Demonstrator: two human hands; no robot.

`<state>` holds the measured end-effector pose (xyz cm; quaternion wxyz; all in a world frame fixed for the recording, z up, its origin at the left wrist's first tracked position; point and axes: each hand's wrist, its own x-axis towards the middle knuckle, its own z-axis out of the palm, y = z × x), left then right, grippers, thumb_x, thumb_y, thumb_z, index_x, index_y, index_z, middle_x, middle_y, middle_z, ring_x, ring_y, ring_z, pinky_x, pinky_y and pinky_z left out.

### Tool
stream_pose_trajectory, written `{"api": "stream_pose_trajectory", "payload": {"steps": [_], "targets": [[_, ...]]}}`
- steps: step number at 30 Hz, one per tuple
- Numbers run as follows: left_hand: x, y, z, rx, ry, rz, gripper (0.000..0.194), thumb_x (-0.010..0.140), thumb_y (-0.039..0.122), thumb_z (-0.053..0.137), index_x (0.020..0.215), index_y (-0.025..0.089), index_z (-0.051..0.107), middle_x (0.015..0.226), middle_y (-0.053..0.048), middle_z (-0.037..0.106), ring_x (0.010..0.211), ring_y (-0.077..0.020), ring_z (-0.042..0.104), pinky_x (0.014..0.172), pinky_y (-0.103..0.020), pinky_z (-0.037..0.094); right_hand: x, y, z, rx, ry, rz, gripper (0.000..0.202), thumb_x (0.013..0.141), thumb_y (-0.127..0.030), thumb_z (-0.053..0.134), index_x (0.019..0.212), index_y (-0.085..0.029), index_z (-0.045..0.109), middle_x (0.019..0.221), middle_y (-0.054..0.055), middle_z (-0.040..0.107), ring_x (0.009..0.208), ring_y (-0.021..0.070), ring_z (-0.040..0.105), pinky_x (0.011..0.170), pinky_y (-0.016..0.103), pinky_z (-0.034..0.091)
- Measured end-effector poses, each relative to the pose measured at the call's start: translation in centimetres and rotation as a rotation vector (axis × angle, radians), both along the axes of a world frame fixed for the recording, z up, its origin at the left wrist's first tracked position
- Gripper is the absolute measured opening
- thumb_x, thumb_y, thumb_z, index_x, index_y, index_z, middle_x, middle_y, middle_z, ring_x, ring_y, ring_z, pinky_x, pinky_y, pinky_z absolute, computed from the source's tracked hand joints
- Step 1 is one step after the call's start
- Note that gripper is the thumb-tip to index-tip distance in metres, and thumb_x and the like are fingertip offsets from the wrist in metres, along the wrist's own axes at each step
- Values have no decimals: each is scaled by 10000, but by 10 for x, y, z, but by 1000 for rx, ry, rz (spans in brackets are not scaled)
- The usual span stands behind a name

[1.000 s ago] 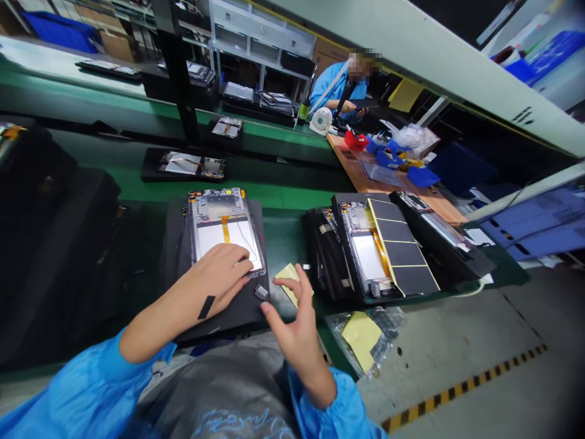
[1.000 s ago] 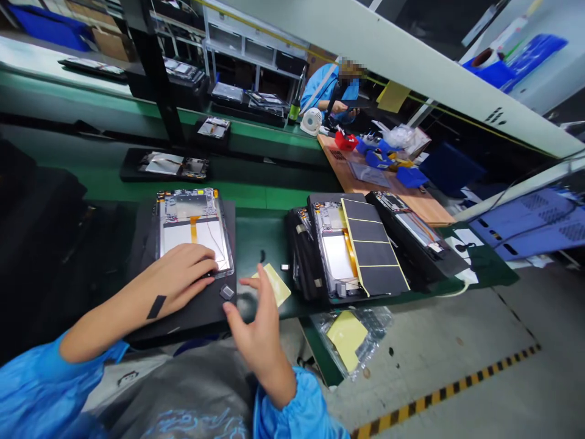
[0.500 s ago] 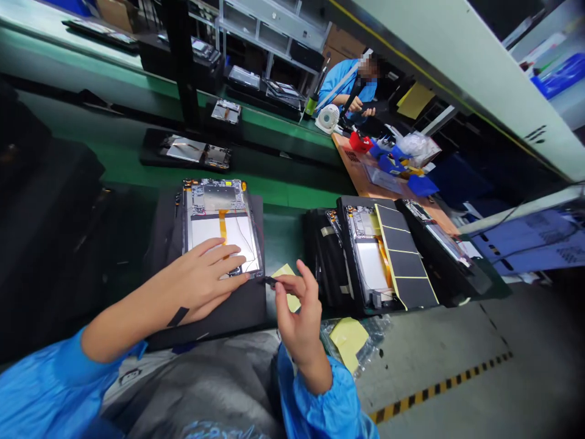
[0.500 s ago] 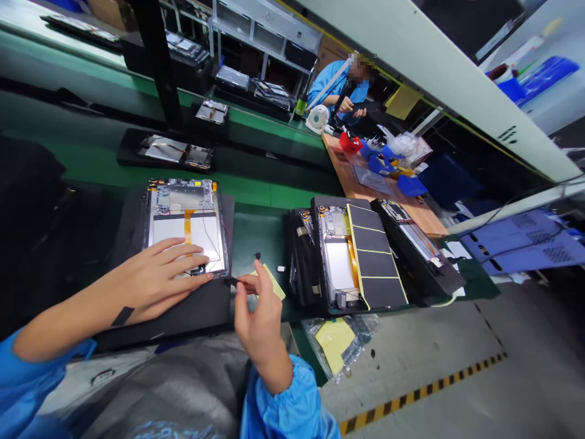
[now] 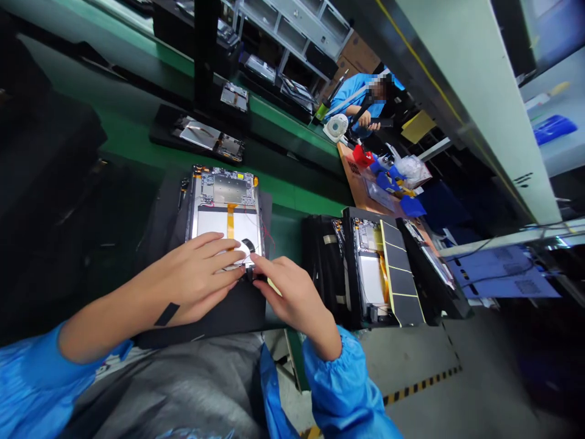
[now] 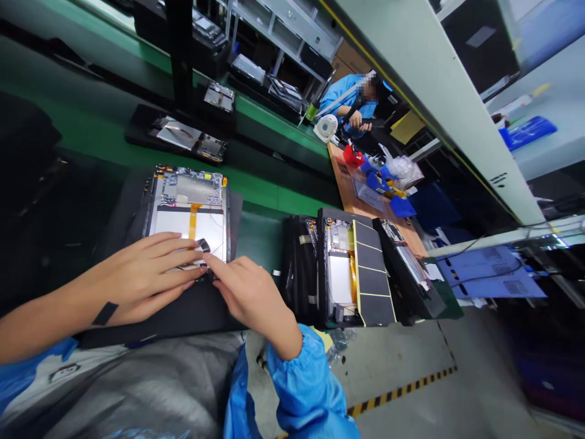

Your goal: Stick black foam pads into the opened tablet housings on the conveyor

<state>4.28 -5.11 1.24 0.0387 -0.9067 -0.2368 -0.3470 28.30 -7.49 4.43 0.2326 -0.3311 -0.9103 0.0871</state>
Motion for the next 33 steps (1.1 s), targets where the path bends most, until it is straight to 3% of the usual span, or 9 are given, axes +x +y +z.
{"api": "stream_pose_trajectory", "payload": {"steps": [5,10,14,19,22,26,33], "targets": [[1,1,-3,-17,-33,-8,254,972,145,487,957,172,740,1052,-81,750,1043,-252,638,974,-429,506,1,3,-12,-62,102,-14,670,1012,-151,587,1621,-261,332,1160,106,724,1061,254,650,928,416,607],[1,1,-5,-52,-50,-16,252,967,127,490,994,164,738,1070,-81,744,1089,-273,625,971,-449,491,8,3,-18,38,130,-1,611,1011,-128,585,1576,-279,410,1105,96,756,994,233,699,822,371,630],[1,1,-6,-77,-66,-22,254,974,129,490,1033,176,733,1089,-70,742,1089,-265,622,966,-441,498,14,4,-2,113,8,19,618,1008,-55,492,1588,-239,379,1001,81,761,913,220,701,766,354,599],[1,3,-10,-85,-80,-13,247,956,131,494,961,187,735,971,-70,731,1098,-270,622,1014,-459,501,3,13,31,104,-342,142,532,1032,-40,352,1539,-179,431,948,80,759,854,220,675,712,359,548],[0,3,-14,-76,-79,-7,212,937,145,529,942,195,735,1025,-79,733,1121,-274,618,1025,-458,507,-5,19,37,110,-372,217,518,1037,-35,327,1526,-162,442,959,84,772,891,231,679,709,363,548],[0,3,-15,-111,-75,-4,205,945,157,537,969,199,736,1015,-72,734,1126,-274,618,1051,-462,494,-4,25,26,45,-246,238,501,1043,-81,429,1535,-174,441,1059,102,758,939,225,692,780,350,596],[0,4,-10,-118,-138,-32,235,951,150,530,1041,213,737,1094,-58,737,1116,-255,622,1002,-427,501,6,27,-6,-201,197,105,561,978,-236,710,1491,-285,489,1027,44,796,954,203,753,890,363,605]]}}
